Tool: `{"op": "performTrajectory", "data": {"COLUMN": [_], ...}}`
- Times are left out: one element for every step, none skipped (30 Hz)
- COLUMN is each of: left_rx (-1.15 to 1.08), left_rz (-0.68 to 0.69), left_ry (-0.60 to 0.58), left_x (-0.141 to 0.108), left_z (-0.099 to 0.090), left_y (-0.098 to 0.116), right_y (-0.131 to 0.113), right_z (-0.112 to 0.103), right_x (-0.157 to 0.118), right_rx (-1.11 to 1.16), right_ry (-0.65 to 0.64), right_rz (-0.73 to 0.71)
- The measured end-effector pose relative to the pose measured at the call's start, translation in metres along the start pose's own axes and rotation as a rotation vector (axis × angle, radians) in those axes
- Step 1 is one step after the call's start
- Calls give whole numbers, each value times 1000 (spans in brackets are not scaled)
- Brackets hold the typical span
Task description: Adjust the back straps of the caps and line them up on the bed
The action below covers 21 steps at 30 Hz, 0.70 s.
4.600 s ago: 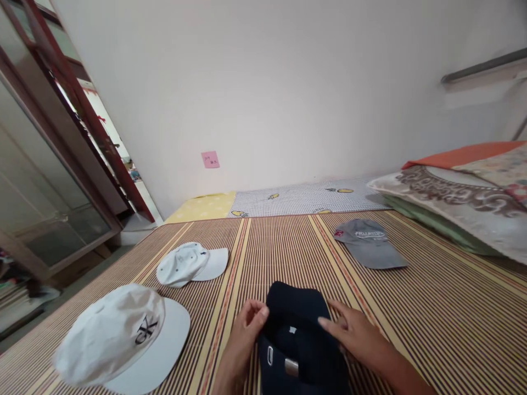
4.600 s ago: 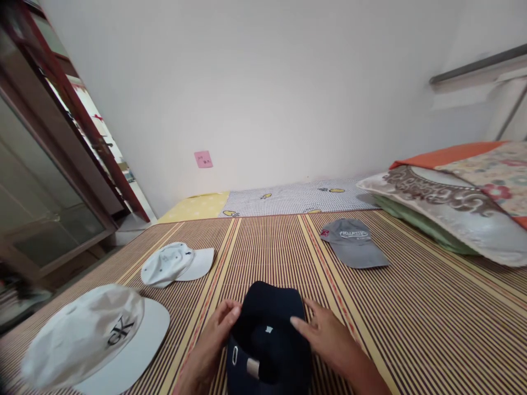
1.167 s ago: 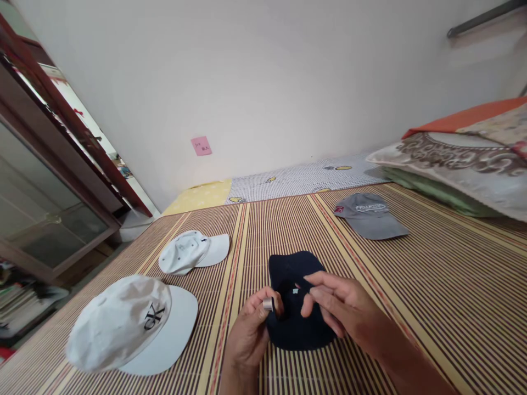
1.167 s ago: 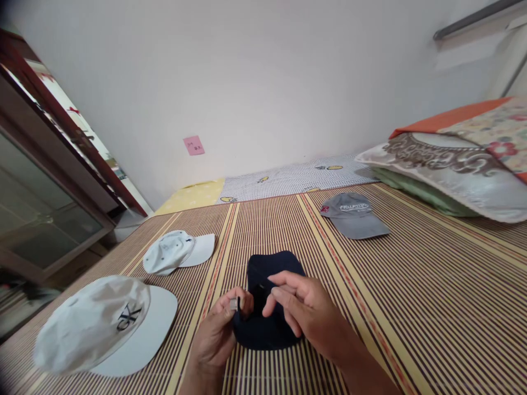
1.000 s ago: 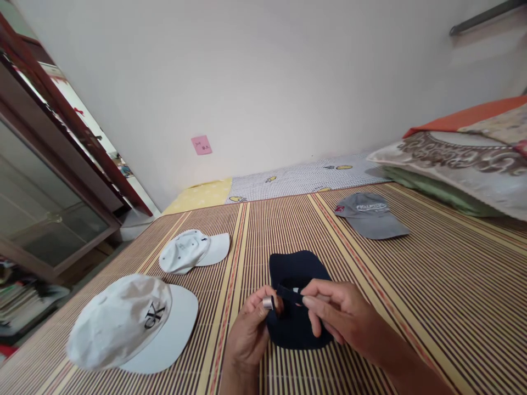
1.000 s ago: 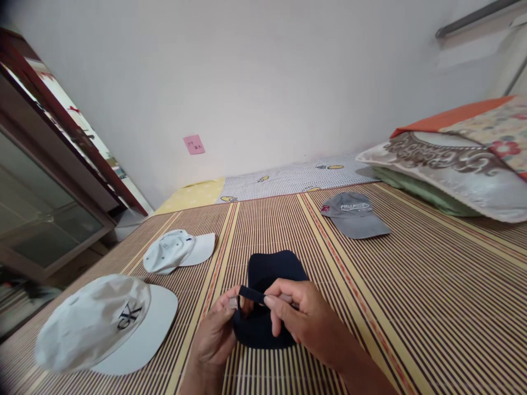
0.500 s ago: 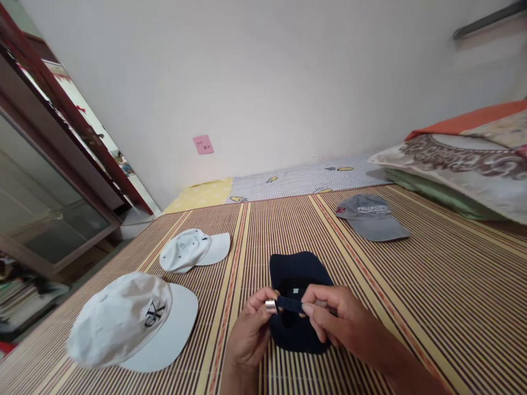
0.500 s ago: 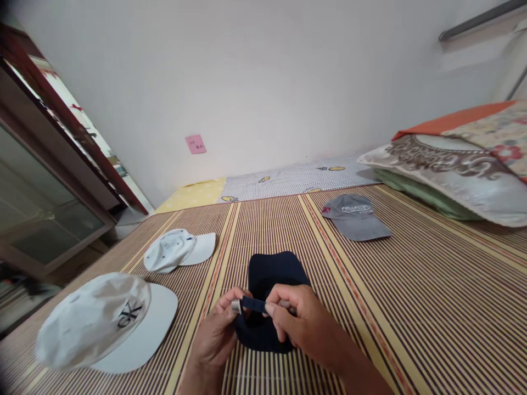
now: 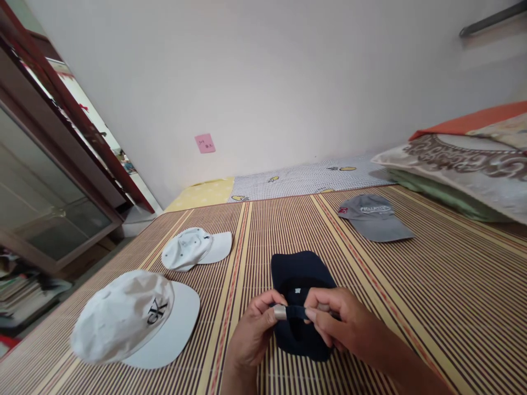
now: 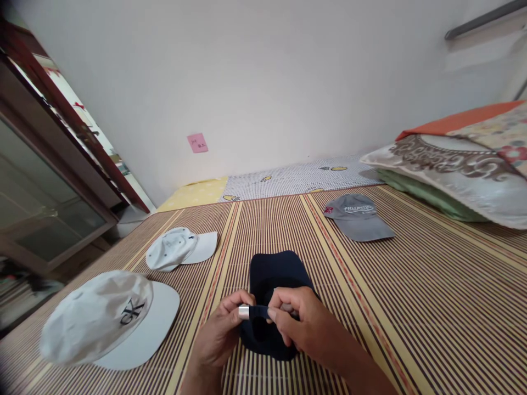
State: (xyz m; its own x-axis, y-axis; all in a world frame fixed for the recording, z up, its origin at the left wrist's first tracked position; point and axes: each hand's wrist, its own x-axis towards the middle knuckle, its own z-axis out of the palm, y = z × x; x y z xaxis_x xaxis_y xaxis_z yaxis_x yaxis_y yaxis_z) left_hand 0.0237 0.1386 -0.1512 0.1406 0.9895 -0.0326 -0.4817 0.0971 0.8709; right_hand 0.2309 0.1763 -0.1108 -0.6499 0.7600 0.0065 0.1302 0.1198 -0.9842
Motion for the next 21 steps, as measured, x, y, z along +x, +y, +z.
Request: {"op": "performTrajectory", "data": {"left_rx": [6,7,4,1,-1,-3,-4,-6,-9,-12,-15,-16,-16,-12,-7,1,11,21,30,37,43], "left_rz": [3,5,6,3,0,-4,-6,-5,1,7,12,15,13,8,3,1,2,3,3,4,4], "left_ry": [-7,-11,-11,-9,-8,-9,-9,-8,-6,-5,-3,-1,-2,-2,-3,-2,-1,-2,-4,-9,-16], "left_x": [0,0,0,-1,-1,-1,-1,-1,-1,-1,-1,-1,-1,-1,-2,-2,-2,-3,-3,-2,-2], "left_z": [0,0,1,1,2,2,2,3,3,3,3,2,2,2,2,2,1,1,1,0,0], "left_y": [0,0,1,2,2,3,3,4,4,4,5,5,4,4,4,4,4,3,3,3,2], "right_y": [0,0,-1,-2,-2,-3,-4,-5,-6,-7,-7,-8,-8,-8,-8,-7,-7,-6,-6,-6,-6], "right_z": [0,-1,-1,-2,-2,-3,-3,-4,-4,-5,-5,-6,-6,-6,-6,-6,-6,-5,-4,-3,-2], "right_x": [0,0,0,0,0,0,-1,-1,-1,-1,-2,-2,-2,-3,-3,-2,-2,-1,-1,0,1], "right_rx": [-1,0,0,-3,-11,-24,-43,-62,-74,-76,-75,-72,-72,-76,-83,-90,-93,-90,-86,-81,-76], "right_ry": [-5,-11,-16,-21,-24,-26,-26,-26,-31,-40,-48,-58,-66,-71,-71,-69,-64,-55,-44,-33,-24], "right_rz": [-10,-21,-32,-44,-55,-66,-81,-93,-96,-93,-88,-84,-83,-83,-86,-89,-90,-89,-86,-80,-70]}}
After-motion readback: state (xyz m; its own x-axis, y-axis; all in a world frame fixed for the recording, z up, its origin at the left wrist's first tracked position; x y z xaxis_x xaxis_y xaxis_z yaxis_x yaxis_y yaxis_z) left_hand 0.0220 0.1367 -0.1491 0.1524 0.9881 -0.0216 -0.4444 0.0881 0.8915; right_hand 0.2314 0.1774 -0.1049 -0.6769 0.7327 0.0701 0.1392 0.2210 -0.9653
